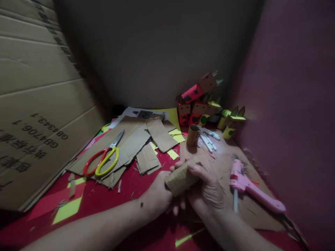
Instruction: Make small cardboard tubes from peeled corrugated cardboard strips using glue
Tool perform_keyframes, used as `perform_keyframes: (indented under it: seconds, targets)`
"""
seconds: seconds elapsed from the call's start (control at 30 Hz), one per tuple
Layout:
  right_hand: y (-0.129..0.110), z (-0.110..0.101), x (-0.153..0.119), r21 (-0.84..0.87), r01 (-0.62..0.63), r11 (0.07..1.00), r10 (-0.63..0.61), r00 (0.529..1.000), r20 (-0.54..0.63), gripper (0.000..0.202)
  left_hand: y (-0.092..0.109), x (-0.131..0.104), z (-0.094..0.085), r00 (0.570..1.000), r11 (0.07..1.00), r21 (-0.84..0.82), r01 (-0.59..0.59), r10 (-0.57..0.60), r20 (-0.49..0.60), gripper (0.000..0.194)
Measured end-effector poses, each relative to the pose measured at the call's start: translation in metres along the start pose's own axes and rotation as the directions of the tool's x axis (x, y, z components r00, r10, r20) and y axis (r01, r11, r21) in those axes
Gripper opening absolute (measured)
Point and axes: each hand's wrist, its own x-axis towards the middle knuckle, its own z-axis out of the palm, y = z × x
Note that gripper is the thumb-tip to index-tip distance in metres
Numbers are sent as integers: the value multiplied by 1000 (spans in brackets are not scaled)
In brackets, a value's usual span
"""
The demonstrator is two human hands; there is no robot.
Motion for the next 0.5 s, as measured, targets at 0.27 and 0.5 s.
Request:
perform_keyframes:
  seconds: [0.27, 0.5]
  targets:
    - [-3, 5, -2, -57, 130, 990, -125, 988, 89, 20, 5, -3, -4, 961, 952, -183, 247, -216, 172, 38]
    - [-18, -4, 10, -140, 310, 940, -315, 949, -17, 19, 24, 1, -20, 999, 987, -157, 40, -45, -26, 11]
